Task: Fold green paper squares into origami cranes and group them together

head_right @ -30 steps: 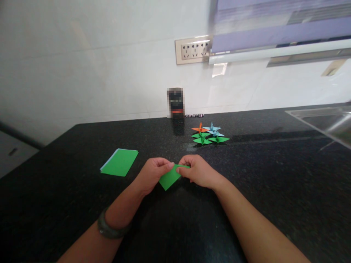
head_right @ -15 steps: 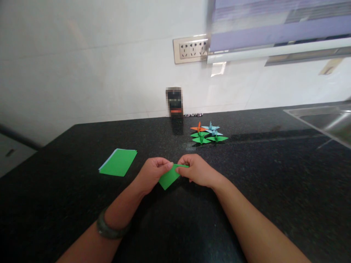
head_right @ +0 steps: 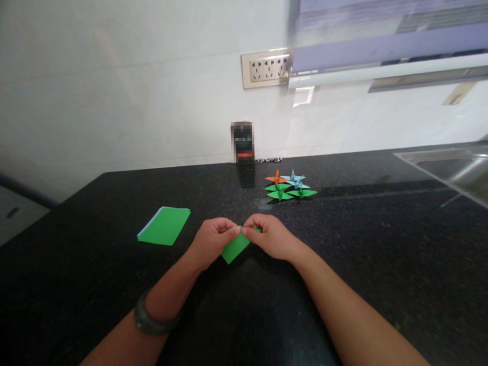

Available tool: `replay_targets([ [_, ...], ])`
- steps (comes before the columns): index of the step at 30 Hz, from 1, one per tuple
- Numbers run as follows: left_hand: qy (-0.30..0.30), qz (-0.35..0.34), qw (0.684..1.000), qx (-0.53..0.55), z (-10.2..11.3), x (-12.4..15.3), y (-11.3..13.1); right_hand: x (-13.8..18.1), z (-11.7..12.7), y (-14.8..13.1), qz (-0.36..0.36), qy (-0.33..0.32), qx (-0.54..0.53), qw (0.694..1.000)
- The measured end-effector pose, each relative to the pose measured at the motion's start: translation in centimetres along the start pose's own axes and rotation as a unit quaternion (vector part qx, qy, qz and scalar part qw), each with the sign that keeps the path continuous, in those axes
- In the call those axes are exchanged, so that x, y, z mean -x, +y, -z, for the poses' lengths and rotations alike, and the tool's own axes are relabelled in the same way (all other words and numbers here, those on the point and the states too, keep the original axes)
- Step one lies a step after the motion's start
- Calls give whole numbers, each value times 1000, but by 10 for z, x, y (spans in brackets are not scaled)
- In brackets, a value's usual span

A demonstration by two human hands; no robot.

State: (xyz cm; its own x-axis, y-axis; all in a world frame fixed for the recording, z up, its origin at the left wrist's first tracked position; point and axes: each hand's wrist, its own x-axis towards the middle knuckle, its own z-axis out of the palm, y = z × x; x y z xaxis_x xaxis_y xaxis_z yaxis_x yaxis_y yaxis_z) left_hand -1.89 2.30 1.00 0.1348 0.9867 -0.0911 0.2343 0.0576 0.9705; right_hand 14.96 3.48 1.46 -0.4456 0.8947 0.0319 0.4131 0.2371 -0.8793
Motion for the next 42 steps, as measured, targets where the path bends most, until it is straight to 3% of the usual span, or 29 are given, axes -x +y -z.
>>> replay_targets([
  [6,-2,-6,1000,-2,-1,2,2,0,0,2,52,-18,30,998],
  [12,-7,-21,1000,-7,1,3,7,1,7,5,36,-35,39,998],
  [19,5,-4,1000,16,5,1,6,1,21,12,9,9,51,999],
  [25,9,15,998,59,3,1,6,1,18,11,11,20,47,999],
  [30,40,-5,999,29,2,0,6,2,18,12,24,17,52,998],
  [36,33,-18,999,30,2,1,2,0,7,7,38,46,45,997],
  [42,19,-49,999,2,3,1,4,-1,4,4,-6,-15,-10,1000],
])
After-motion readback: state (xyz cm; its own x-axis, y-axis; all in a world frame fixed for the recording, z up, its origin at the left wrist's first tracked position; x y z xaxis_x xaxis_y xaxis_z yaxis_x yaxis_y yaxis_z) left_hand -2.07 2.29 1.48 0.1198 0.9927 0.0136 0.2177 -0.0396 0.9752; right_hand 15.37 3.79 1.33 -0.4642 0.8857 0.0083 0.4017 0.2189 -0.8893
